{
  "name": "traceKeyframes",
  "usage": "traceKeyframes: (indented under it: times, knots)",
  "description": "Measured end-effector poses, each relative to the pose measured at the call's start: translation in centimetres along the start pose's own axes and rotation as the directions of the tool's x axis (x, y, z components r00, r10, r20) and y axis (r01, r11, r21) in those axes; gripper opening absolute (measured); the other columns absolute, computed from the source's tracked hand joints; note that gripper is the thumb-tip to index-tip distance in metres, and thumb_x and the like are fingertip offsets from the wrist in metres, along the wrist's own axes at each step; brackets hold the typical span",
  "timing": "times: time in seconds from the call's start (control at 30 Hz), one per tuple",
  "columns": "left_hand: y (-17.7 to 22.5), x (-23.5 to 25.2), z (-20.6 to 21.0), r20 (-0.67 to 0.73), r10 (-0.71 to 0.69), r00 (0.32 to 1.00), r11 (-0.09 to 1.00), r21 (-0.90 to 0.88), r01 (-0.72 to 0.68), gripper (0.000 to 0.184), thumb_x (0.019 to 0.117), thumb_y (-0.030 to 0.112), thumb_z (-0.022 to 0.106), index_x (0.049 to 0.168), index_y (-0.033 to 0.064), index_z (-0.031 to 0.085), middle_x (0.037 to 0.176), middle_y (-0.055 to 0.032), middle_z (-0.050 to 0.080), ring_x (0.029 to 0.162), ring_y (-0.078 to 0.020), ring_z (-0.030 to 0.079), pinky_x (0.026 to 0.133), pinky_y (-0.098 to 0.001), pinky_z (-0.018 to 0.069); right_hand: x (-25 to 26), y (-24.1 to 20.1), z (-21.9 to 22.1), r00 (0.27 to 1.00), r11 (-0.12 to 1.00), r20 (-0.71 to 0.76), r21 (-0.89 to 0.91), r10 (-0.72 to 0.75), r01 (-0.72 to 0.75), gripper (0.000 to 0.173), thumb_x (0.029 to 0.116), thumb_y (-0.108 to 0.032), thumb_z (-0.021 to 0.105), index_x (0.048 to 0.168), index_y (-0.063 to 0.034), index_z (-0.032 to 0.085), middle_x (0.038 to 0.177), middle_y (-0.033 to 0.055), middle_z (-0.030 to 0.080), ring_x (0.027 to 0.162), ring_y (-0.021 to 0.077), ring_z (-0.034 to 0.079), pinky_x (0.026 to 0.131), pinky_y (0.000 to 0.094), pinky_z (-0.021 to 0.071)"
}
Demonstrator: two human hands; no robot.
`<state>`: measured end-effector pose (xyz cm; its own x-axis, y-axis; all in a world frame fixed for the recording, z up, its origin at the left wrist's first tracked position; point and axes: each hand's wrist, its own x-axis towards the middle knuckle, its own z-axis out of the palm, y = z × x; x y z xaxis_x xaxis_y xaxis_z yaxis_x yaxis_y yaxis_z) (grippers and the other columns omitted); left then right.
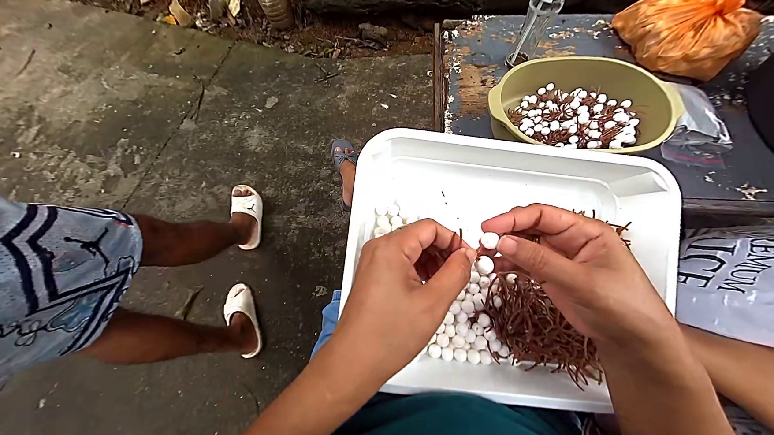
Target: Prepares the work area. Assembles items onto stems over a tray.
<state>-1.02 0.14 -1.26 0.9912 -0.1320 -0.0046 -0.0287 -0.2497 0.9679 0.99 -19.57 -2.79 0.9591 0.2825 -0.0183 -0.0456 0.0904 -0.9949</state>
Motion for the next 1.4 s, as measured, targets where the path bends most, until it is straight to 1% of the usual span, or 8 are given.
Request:
traceKeyframes:
  times: [0.23, 0.4, 0.8, 0.87, 1.0, 1.13, 1.27, 1.4]
  knots:
    - [0.0, -0.1, 0.2, 0.013, 0.0, 1.0, 1.0, 0.013, 0.0, 0.007, 0.0951, 0.013, 0.066, 0.089, 0.0116, 0.068, 0.074, 0.0053, 0.065, 0.063, -0.0011, 0.063, 0.056, -0.0143, 0.0531, 0.0, 0.0, -0.1, 0.999, 0.997, 0.024, -0.062, -0.049, 0.05, 0.015, 0.094, -0.007, 0.067, 0.105, -0.0115, 0.076, 0.092, -0.0011, 0.073, 0.076, 0.0061, 0.07, 0.07, 0.0194, 0.0604]
    - [0.0, -0.1, 0.3, 0.026, -0.012, 1.0, 1.0, 0.004, 0.012, 0.006, 0.0955, 0.013, 0.066, 0.09, 0.011, 0.068, 0.074, 0.0046, 0.065, 0.062, -0.0017, 0.063, 0.056, -0.0144, 0.0535, -0.1, 0.0, 0.0, 0.999, 1.0, 0.038, -0.005, -0.006, 0.006, 0.012, 0.092, -0.007, 0.07, 0.1, -0.0134, 0.076, 0.095, 0.0006, 0.072, 0.074, 0.0087, 0.071, 0.068, 0.023, 0.0629]
    - [0.0, -0.4, 0.6, 0.045, -0.047, 0.998, 0.999, 0.01, 0.047, 0.007, 0.0969, 0.013, 0.064, 0.09, 0.0122, 0.066, 0.075, 0.005, 0.065, 0.065, -0.0024, 0.065, 0.059, -0.0155, 0.0547, -0.4, -0.2, 0.5, 1.0, 0.998, -0.01, -0.065, 0.016, -0.017, 0.011, 0.0897, -0.006, 0.07, 0.094, -0.0146, 0.075, 0.093, -0.0008, 0.072, 0.071, 0.0064, 0.069, 0.064, 0.0203, 0.061]
    - [0.0, -0.3, 0.7, 0.037, -0.047, 0.998, 0.998, -0.039, 0.049, 0.007, 0.0969, 0.013, 0.065, 0.091, 0.0113, 0.067, 0.076, 0.004, 0.066, 0.066, -0.0034, 0.065, 0.059, -0.0159, 0.055, -0.4, -0.4, 0.3, 1.0, 0.999, -0.008, -0.047, 0.017, -0.017, 0.011, 0.0906, -0.006, 0.07, 0.098, -0.0132, 0.076, 0.093, 0.0003, 0.072, 0.072, 0.008, 0.07, 0.065, 0.0219, 0.0621]
    - [-0.2, 0.3, 0.5, -0.01, -0.082, 0.997, 0.984, -0.159, 0.079, 0.004, 0.0958, 0.011, 0.069, 0.094, 0.0094, 0.072, 0.082, 0.0017, 0.069, 0.068, -0.0056, 0.065, 0.06, -0.0166, 0.0544, -0.5, -0.8, -0.2, 0.998, 0.999, -0.027, -0.004, 0.052, -0.052, 0.03, 0.0978, -0.009, 0.063, 0.127, -0.0086, 0.068, 0.106, 0.0045, 0.071, 0.087, 0.0145, 0.074, 0.074, 0.029, 0.0651]
    - [-0.5, 0.4, 0.6, -0.071, -0.112, 0.991, 0.963, -0.253, 0.091, 0.005, 0.0949, 0.009, 0.07, 0.097, 0.0098, 0.074, 0.086, 0.0013, 0.07, 0.073, -0.0061, 0.065, 0.066, -0.0174, 0.0541, -1.0, 0.0, 0.1, 0.987, 0.987, 0.018, -0.027, 0.162, -0.161, 0.009, 0.0939, -0.009, 0.069, 0.101, -0.0092, 0.075, 0.091, 0.0049, 0.076, 0.078, 0.0128, 0.075, 0.066, 0.0257, 0.064]
    - [-0.6, 0.3, 1.4, -0.084, -0.133, 0.988, 0.935, -0.341, 0.097, 0.009, 0.0956, 0.009, 0.068, 0.102, 0.008, 0.075, 0.092, -0.0005, 0.072, 0.077, -0.0064, 0.068, 0.069, -0.0186, 0.0572, -1.1, 0.4, 2.0, 0.97, 0.948, 0.058, 0.207, 0.234, -0.241, 0.009, 0.0941, -0.003, 0.068, 0.089, -0.006, 0.075, 0.083, 0.0072, 0.075, 0.072, 0.0094, 0.074, 0.062, 0.0212, 0.0614]
    - [-0.7, 0.3, 1.5, -0.074, -0.1, 0.992, 0.947, -0.314, 0.072, 0.016, 0.096, 0.013, 0.067, 0.11, 0.0081, 0.074, 0.102, -0.0014, 0.073, 0.087, -0.0087, 0.07, 0.074, -0.0201, 0.0578, -1.0, 0.5, 2.1, 0.973, 0.95, 0.02, 0.212, 0.231, -0.229, 0.009, 0.0949, -0.006, 0.068, 0.088, -0.007, 0.075, 0.083, 0.0072, 0.074, 0.073, 0.0101, 0.073, 0.062, 0.0217, 0.0614]
